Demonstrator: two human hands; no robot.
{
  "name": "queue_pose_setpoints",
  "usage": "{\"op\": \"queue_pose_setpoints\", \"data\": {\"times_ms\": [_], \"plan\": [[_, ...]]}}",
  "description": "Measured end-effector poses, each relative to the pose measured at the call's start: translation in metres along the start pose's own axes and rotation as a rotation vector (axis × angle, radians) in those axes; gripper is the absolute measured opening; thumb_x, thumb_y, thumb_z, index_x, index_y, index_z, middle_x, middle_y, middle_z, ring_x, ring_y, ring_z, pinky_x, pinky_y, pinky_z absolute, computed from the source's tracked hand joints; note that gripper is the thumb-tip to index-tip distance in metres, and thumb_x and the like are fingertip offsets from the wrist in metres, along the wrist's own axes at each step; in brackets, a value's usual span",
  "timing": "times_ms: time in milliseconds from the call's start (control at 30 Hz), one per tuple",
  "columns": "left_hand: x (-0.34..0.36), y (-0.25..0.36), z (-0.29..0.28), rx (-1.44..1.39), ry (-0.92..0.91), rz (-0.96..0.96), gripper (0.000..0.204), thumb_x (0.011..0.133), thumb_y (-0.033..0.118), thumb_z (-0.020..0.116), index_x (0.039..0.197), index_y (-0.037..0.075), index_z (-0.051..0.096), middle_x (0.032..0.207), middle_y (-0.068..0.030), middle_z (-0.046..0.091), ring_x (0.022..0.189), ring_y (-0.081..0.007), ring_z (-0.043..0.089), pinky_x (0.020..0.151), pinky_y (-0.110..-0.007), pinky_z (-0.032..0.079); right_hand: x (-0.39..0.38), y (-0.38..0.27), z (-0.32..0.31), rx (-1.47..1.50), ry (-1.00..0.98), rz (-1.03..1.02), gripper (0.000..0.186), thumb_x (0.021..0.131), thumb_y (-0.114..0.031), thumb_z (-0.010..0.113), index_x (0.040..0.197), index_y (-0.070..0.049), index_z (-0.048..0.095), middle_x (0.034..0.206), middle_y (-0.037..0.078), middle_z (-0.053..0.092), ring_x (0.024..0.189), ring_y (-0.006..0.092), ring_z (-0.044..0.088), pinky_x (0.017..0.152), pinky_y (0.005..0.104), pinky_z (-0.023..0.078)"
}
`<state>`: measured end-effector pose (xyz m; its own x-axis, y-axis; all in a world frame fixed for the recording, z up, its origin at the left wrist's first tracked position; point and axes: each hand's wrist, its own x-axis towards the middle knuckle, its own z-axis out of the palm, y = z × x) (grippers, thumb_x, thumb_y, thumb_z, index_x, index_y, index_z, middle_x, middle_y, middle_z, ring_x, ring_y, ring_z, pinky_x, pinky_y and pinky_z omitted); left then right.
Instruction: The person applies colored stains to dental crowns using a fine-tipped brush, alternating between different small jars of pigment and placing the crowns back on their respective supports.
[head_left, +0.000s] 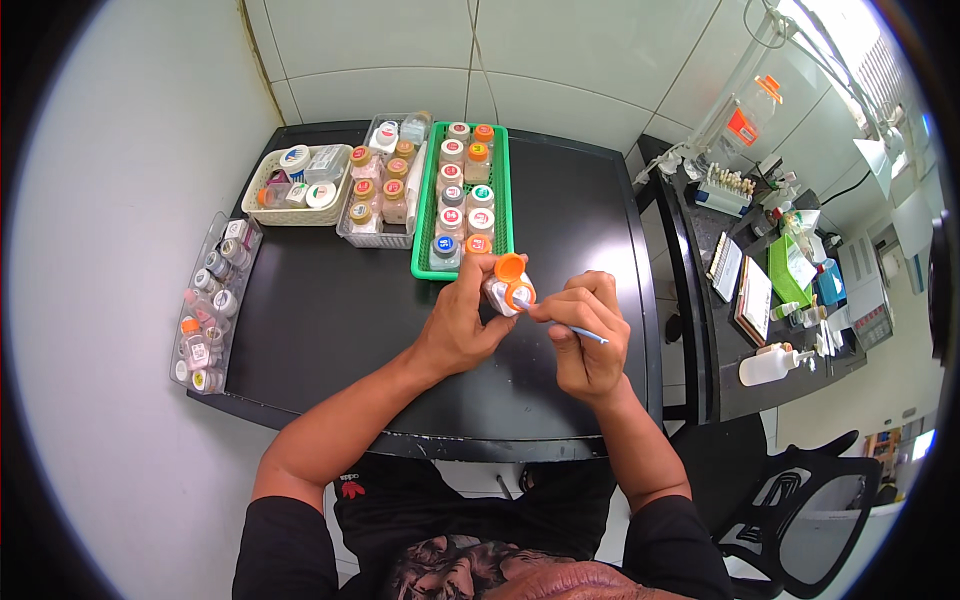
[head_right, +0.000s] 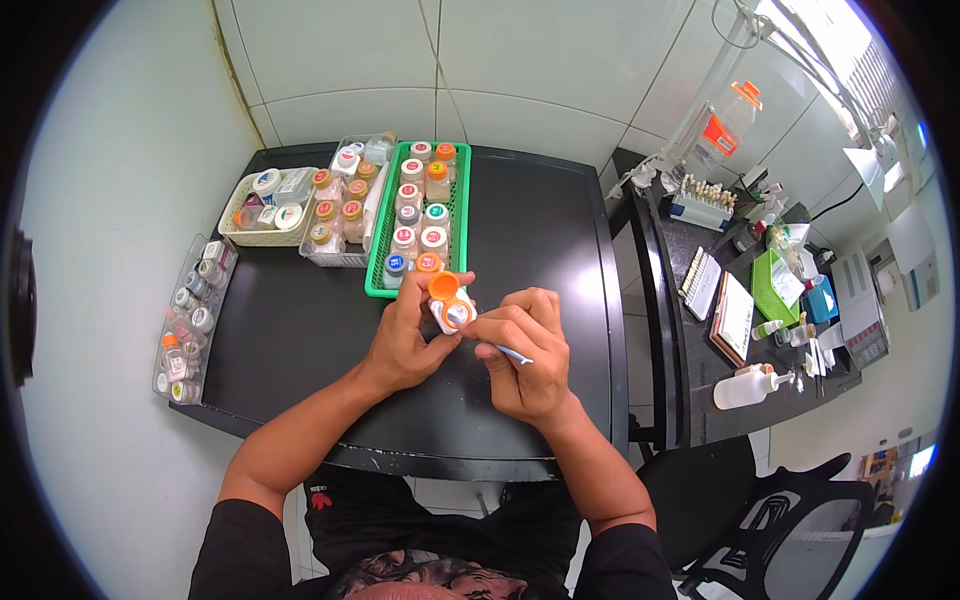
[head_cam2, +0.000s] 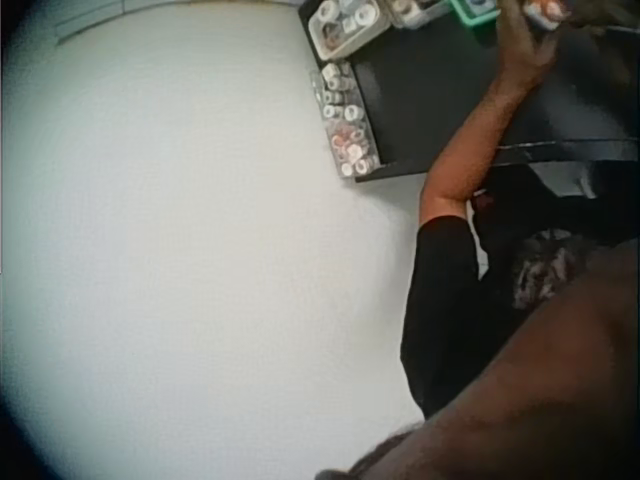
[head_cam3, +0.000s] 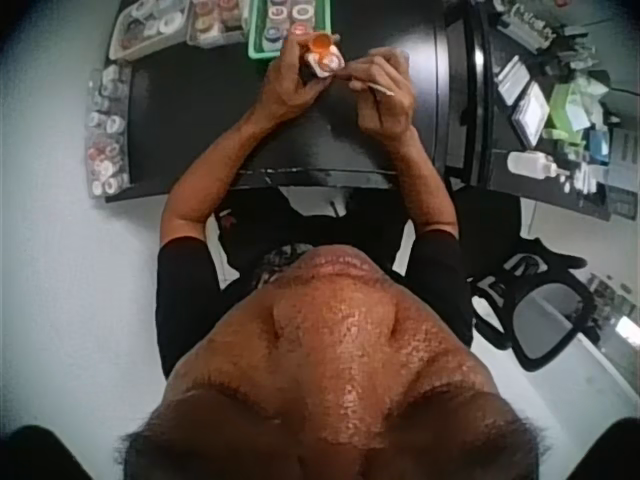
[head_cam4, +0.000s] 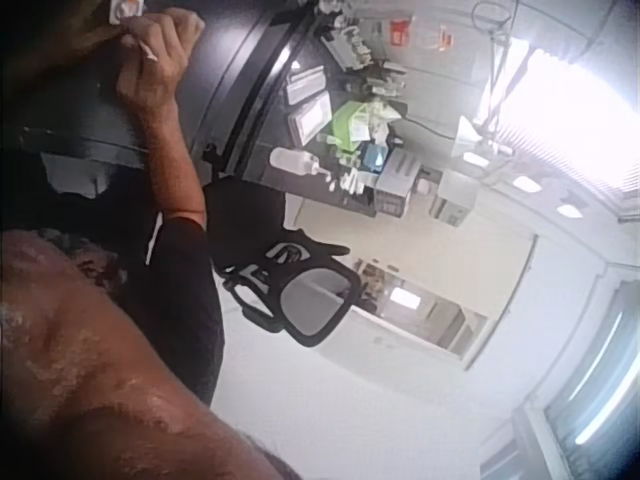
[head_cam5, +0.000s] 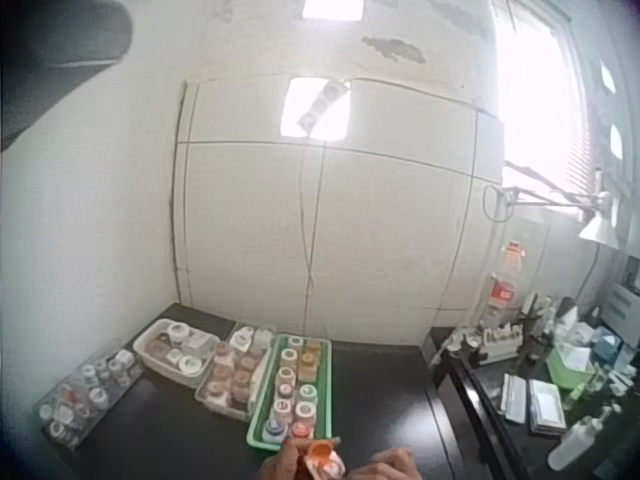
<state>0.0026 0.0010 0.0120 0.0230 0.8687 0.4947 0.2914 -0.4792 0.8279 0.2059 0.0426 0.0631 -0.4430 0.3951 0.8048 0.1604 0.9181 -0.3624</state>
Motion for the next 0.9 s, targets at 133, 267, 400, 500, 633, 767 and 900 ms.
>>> {"op": "queue_pose_setpoints", "data": {"times_ms": [133,267,400,500,633,767,900], "plan": [[-0.004,-0.008,0.004,-0.079,-0.008,-0.002,0.056,0.096,-0.006,0.080,0.140,0.000,0.047,0.144,-0.0229,0.071,0.124,-0.0255,0.077,0.105,-0.038,0.063,-0.003,0.002,-0.003,0.079,0.064,0.057,0.015,0.107,-0.017,0.072,0.103,-0.004,0.078,0.089,0.006,0.075,0.087,0.0271,0.060,0.085,0.0398,0.047],[-0.003,-0.010,0.003,-0.162,0.016,-0.033,0.052,0.097,-0.005,0.083,0.135,0.000,0.048,0.140,-0.0233,0.072,0.122,-0.0251,0.078,0.105,-0.040,0.064,0.002,0.003,-0.004,0.069,0.053,0.040,0.017,0.110,-0.015,0.068,0.101,-0.002,0.076,0.087,0.009,0.075,0.087,0.0272,0.059,0.079,0.0389,0.049],[-0.003,-0.003,0.003,-0.029,-0.042,0.016,0.052,0.096,-0.004,0.085,0.133,0.000,0.050,0.140,-0.0229,0.071,0.122,-0.0254,0.078,0.106,-0.040,0.064,-0.003,0.005,-0.002,0.165,0.114,0.143,0.018,0.110,-0.014,0.068,0.102,-0.001,0.076,0.086,0.009,0.075,0.088,0.0261,0.059,0.079,0.0389,0.049],[-0.005,-0.008,0.003,-0.064,-0.029,-0.023,0.055,0.093,-0.002,0.089,0.134,0.002,0.054,0.141,-0.0219,0.071,0.124,-0.0252,0.077,0.105,-0.039,0.064,-0.001,0.008,-0.008,0.114,0.031,0.129,0.022,0.113,-0.015,0.065,0.103,0.001,0.077,0.085,0.010,0.075,0.089,0.0244,0.062,0.079,0.0358,0.052],[-0.002,-0.008,0.002,-0.084,-0.020,0.016,0.062,0.088,0.000,0.095,0.138,0.003,0.057,0.142,-0.0174,0.069,0.125,-0.0232,0.075,0.106,-0.038,0.063,-0.005,0.004,-0.003,0.246,0.132,0.284,0.028,0.116,-0.017,0.062,0.103,0.004,0.077,0.088,0.011,0.073,0.086,0.0214,0.067,0.078,0.0316,0.054],[-0.003,-0.010,0.002,-0.147,-0.006,-0.052,0.068,0.084,0.003,0.099,0.138,0.004,0.058,0.140,-0.0132,0.067,0.127,-0.0204,0.072,0.110,-0.038,0.060,-0.008,0.009,-0.001,0.322,0.201,0.333,0.033,0.119,-0.018,0.057,0.107,0.006,0.075,0.097,0.011,0.070,0.083,0.0167,0.071,0.078,0.0293,0.055],[-0.003,-0.010,0.001,-0.123,0.001,-0.036,0.070,0.083,0.006,0.102,0.137,0.003,0.057,0.138,-0.0121,0.066,0.128,-0.0196,0.070,0.111,-0.038,0.058,-0.010,0.008,0.000,0.426,0.269,0.452,0.034,0.121,-0.019,0.054,0.109,0.006,0.074,0.100,0.009,0.069,0.084,0.0145,0.071,0.078,0.0286,0.052]]}}
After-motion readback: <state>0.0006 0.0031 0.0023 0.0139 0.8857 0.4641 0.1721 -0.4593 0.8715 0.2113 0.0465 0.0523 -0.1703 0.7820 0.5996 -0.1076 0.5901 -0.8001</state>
